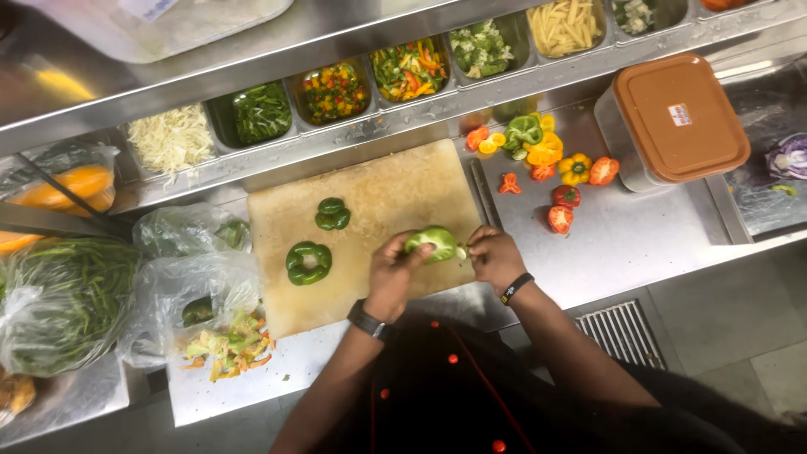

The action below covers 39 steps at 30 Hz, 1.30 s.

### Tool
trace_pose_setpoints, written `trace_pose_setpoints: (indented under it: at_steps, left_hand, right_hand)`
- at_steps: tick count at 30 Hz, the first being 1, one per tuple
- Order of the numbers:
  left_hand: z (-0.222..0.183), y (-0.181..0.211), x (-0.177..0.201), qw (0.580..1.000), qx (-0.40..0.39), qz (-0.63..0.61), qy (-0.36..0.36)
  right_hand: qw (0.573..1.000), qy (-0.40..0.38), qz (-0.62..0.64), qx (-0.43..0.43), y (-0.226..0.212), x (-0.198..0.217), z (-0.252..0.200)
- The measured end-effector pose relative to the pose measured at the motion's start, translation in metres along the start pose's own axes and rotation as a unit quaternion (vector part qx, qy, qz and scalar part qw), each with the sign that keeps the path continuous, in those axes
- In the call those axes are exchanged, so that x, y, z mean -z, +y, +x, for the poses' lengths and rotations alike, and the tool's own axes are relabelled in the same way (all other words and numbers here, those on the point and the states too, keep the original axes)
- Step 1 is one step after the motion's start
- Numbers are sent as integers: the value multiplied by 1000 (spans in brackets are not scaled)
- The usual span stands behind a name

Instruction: The person carries a tray of sliced peppers and places it on a counter before slicing green, yellow, and red peppers on a cutting board. Finally, they move to another station and chop green onions on a different board.

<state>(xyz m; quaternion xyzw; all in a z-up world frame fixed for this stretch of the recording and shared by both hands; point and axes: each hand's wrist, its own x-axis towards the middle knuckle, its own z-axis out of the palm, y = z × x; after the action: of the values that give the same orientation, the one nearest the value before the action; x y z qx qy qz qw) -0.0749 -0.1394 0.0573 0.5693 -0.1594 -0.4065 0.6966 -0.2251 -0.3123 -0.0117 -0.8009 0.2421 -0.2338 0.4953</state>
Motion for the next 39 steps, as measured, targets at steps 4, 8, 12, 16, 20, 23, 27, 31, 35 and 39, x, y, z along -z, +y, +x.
trace_pose_setpoints:
  at_steps: [4, 8, 12, 16, 20, 23, 27, 31, 35, 39]
  left_hand:
    - [12, 8, 36, 975, -81, 158, 135]
    - [31, 30, 89, 783, -343, 444, 267]
    - [28, 41, 109, 722, -357, 554, 210]
    - [12, 43, 83, 685, -335, 622, 179]
    - [5, 36, 44, 743, -352, 548, 158]
    - [6, 31, 19, 814, -339, 463, 88]
    - [5, 29, -6, 851, -318, 418, 22]
    - [1, 25, -11, 867, -290, 404, -25]
    - [-3, 29, -13, 892, -225, 392, -29]
    - [5, 16, -10, 930, -150, 334, -24]
  right_hand:
    - [993, 36, -99, 44, 14, 34, 11]
    - [953, 104, -254, 132, -5, 88, 30]
    - [926, 151, -347, -2, -10, 128, 17]
    - [893, 119, -433, -28, -23, 127, -1]
    - [879, 84, -470, 18, 31, 115, -25]
    - [887, 115, -444, -60, 90, 104, -32]
    - [891, 144, -426, -61, -5, 100, -12]
    - [882, 168, -439, -32, -23, 92, 1]
    - [904, 214, -362, -73, 79, 94, -7]
    - [975, 175, -12, -137, 97, 79, -9]
